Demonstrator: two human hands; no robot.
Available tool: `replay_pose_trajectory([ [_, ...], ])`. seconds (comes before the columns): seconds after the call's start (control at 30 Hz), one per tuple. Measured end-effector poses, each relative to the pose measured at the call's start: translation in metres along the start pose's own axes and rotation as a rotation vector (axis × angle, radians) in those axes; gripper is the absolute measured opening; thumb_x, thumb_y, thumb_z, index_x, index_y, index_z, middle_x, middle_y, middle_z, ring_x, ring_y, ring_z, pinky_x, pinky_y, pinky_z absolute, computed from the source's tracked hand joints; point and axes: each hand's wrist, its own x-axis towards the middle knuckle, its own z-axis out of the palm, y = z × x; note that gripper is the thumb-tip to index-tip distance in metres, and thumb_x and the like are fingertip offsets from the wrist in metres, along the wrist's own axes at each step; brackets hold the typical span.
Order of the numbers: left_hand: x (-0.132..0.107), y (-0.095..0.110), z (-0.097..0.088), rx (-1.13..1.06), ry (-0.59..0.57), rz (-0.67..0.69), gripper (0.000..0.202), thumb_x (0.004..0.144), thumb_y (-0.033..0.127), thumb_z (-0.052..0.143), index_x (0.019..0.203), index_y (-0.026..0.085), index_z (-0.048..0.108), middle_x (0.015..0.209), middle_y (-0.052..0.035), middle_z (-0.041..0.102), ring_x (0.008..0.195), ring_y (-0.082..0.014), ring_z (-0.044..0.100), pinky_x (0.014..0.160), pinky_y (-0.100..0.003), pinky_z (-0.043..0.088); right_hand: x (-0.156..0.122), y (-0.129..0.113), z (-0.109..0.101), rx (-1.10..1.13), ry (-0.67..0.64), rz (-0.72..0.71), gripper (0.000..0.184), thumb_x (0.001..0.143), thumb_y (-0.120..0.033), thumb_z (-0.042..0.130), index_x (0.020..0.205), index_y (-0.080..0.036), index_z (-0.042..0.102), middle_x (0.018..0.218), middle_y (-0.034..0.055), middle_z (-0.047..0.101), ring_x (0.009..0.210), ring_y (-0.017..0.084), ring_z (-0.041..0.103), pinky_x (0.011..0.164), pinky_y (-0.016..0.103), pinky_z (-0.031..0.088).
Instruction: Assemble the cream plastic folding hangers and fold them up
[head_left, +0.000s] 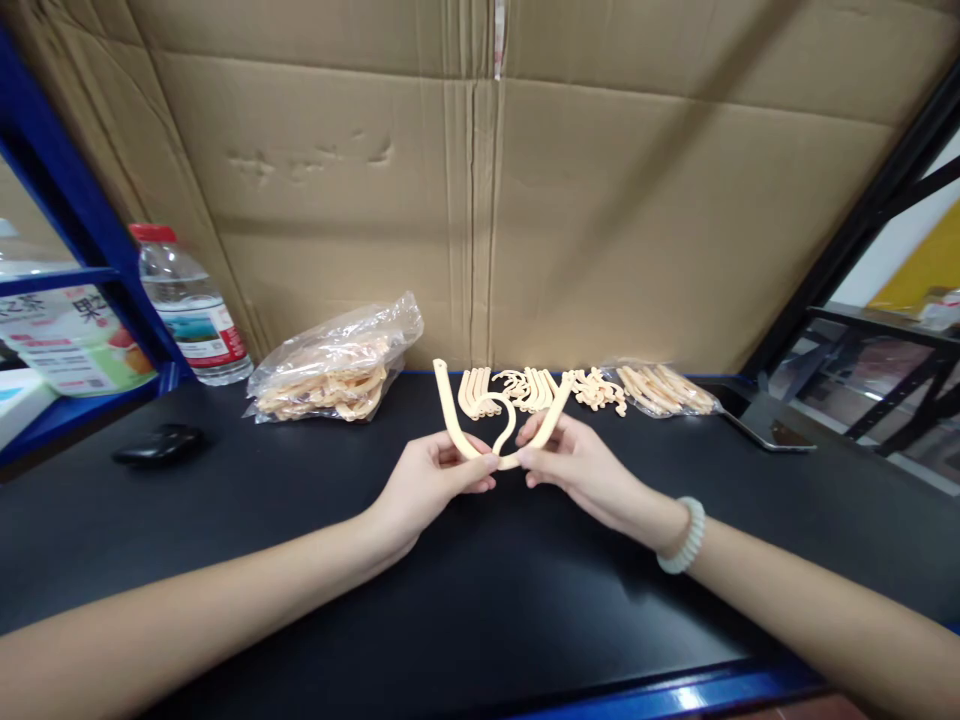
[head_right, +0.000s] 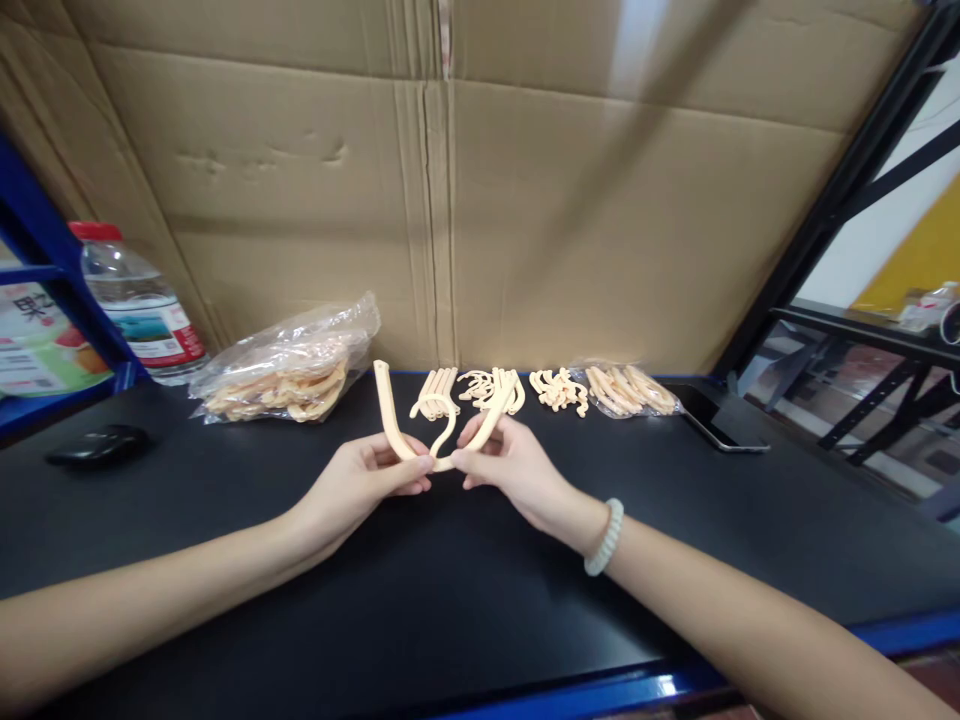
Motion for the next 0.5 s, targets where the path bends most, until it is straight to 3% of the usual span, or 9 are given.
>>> replay_pose_trajectory([
  [0.1, 0.004, 0.002, -0.005, -0.038, 0.022, -0.053, 0.03, 0.062, 0.025, 0.086, 0.081, 0.012, 0.068, 0.074, -0.0012, 0.07, 0.066, -0.0105, 0.068, 0.068, -0.019, 0.057, 0.008, -0.017, -0.031, -0.09, -0.113, 0.004, 0.024, 0.065, -0.023, 0.083, 0.077, -0.017, 0.063, 0.069, -0.0039, 0.061, 0.057, 0.008, 0.06, 0.055, 0.021, 0.054],
  [0.27, 0.01, 0.011, -0.021, -0.041, 0.047, -0.105, 0.036, 0.054, 0.026, 0.09, 0.076, 0.012, 0.064, 0.074, -0.0013, 0.069, 0.067, -0.0114, 0.068, 0.069, -0.019, 0.057, 0.02, -0.041, -0.078, -0.562, -0.258, -0.021, 0.021, 0.065, -0.027, 0.082, 0.073, -0.014, 0.068, 0.068, 0.0032, 0.069, 0.06, 0.014, 0.066, 0.058, 0.027, 0.055],
  [0.4, 0.021, 0.017, -0.045, 0.076, 0.023, -0.087, 0.035, 0.056, 0.028, 0.088, 0.078, 0.014, 0.064, 0.077, -0.0012, 0.069, 0.074, -0.012, 0.067, 0.075, -0.021, 0.055, 0.025, -0.043, -0.091, -0.844, -0.293, -0.039, 0.017, 0.067, -0.027, 0.079, 0.072, -0.015, 0.068, 0.067, 0.0025, 0.07, 0.065, 0.015, 0.066, 0.061, 0.026, 0.051],
  [0.5, 0.03, 0.018, -0.061, 0.411, -0.044, 0.032, 0.027, 0.065, 0.034, 0.081, 0.077, 0.016, 0.065, 0.073, -0.0004, 0.067, 0.07, -0.0132, 0.063, 0.07, -0.025, 0.052, 0.026, -0.038, -0.09, -0.97, -0.284, -0.03, 0.015, 0.071, -0.028, 0.076, 0.073, -0.016, 0.068, 0.071, 0.0023, 0.07, 0.068, 0.016, 0.065, 0.063, 0.027, 0.048],
])
